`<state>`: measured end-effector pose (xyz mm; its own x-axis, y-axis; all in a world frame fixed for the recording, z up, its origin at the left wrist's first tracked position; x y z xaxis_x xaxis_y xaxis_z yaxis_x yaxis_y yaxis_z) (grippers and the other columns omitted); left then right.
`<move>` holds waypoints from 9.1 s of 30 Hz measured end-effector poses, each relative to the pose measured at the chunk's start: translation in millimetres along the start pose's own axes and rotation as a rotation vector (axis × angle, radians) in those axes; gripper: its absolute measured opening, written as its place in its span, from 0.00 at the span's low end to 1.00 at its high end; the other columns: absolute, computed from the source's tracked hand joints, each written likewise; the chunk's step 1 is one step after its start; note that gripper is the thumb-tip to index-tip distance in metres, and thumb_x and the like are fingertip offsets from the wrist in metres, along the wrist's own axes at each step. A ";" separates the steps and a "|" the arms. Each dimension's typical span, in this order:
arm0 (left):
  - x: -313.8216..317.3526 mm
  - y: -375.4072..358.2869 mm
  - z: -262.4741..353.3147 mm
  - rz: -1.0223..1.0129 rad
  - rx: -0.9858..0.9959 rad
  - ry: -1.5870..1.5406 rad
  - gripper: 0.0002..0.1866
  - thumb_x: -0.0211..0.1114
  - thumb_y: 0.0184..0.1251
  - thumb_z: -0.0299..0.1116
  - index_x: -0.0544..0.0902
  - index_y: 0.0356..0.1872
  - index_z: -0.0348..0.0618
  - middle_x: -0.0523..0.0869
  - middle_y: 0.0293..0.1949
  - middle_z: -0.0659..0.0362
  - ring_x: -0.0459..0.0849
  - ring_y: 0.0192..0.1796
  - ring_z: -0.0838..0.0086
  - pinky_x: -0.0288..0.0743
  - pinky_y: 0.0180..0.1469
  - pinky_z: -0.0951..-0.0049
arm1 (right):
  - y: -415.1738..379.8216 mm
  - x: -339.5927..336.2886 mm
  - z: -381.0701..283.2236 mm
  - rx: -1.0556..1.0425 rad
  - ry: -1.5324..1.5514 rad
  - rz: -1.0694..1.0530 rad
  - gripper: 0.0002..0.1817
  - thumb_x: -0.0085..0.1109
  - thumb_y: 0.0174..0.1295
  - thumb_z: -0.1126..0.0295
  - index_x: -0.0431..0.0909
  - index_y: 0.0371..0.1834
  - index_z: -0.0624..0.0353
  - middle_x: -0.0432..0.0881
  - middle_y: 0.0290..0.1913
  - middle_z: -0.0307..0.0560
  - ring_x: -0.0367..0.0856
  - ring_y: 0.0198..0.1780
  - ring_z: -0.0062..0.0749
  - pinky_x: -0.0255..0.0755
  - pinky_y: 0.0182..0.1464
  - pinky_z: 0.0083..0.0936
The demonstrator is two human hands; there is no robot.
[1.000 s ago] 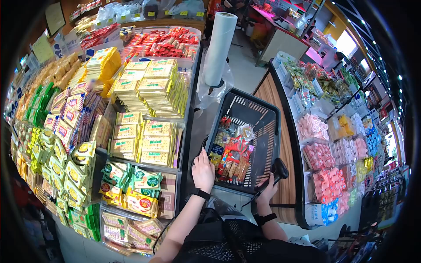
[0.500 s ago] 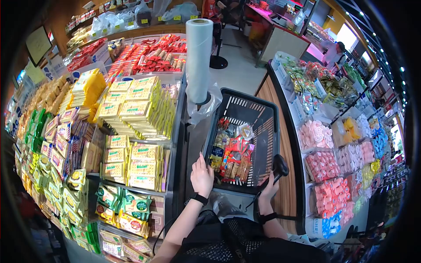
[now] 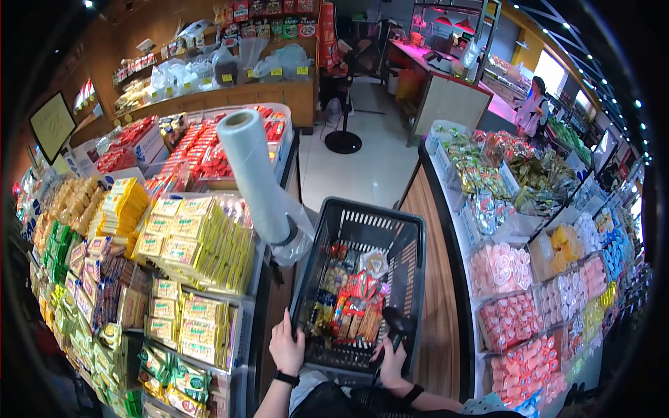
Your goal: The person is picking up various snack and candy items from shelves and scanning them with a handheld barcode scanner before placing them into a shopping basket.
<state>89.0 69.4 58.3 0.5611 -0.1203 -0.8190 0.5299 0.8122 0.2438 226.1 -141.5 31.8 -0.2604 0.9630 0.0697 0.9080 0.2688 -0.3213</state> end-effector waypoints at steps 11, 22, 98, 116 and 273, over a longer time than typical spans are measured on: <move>7.0 13.1 -3.6 -0.101 -0.055 -0.030 0.31 0.61 0.50 0.33 0.65 0.60 0.44 0.77 0.34 0.52 0.77 0.39 0.58 0.73 0.37 0.60 | 10.1 -5.2 3.7 0.053 0.008 0.048 0.12 0.48 0.64 0.69 0.68 0.44 0.66 0.71 0.20 0.41 0.71 0.17 0.23 0.70 0.21 0.21; 6.2 39.5 -26.1 -0.315 -0.075 -0.128 0.32 0.57 0.58 0.39 0.59 0.65 0.46 0.74 0.54 0.44 0.78 0.47 0.52 0.73 0.44 0.59 | -8.9 0.5 -51.7 -0.613 -0.744 0.239 0.10 0.55 0.54 0.73 0.75 0.38 0.65 0.77 0.35 0.50 0.78 0.34 0.33 0.69 0.42 0.28; 172.9 294.9 65.9 -0.169 -0.330 -0.434 0.36 0.57 0.56 0.35 0.53 0.65 0.40 0.72 0.50 0.41 0.75 0.50 0.50 0.69 0.52 0.60 | 401.0 96.8 -162.3 -0.258 -0.261 -0.131 0.15 0.50 0.61 0.62 0.72 0.38 0.67 0.77 0.24 0.46 0.76 0.28 0.24 0.72 0.36 0.23; 251.6 527.5 66.2 0.167 -0.598 -0.315 0.18 0.61 0.52 0.34 0.73 0.46 0.41 0.81 0.39 0.48 0.80 0.42 0.55 0.73 0.44 0.60 | 659.5 260.8 -229.9 -0.332 -0.385 -0.239 0.20 0.54 0.59 0.57 0.78 0.21 0.65 0.78 0.23 0.40 0.73 0.28 0.24 0.65 0.38 0.20; 221.6 858.2 -46.1 0.073 -0.280 0.466 0.22 0.62 0.53 0.30 0.78 0.53 0.56 0.77 0.33 0.57 0.73 0.39 0.66 0.66 0.40 0.67 | 857.3 392.9 -264.2 -0.514 -0.680 -0.359 0.12 0.51 0.61 0.68 0.76 0.38 0.68 0.73 0.20 0.41 0.74 0.28 0.24 0.66 0.46 0.25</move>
<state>638.8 766.2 62.0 0.2152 0.1559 -0.9641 0.2752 0.9375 0.2130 988.9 472.8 33.2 -0.5435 0.6446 -0.5377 0.7272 0.6815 0.0820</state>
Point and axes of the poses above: each hand's wrist, its own y-axis towards the middle knuckle, its own x-axis out of the palm, z = x × y, the point moved 5 cm from there along y, towards the middle knuckle
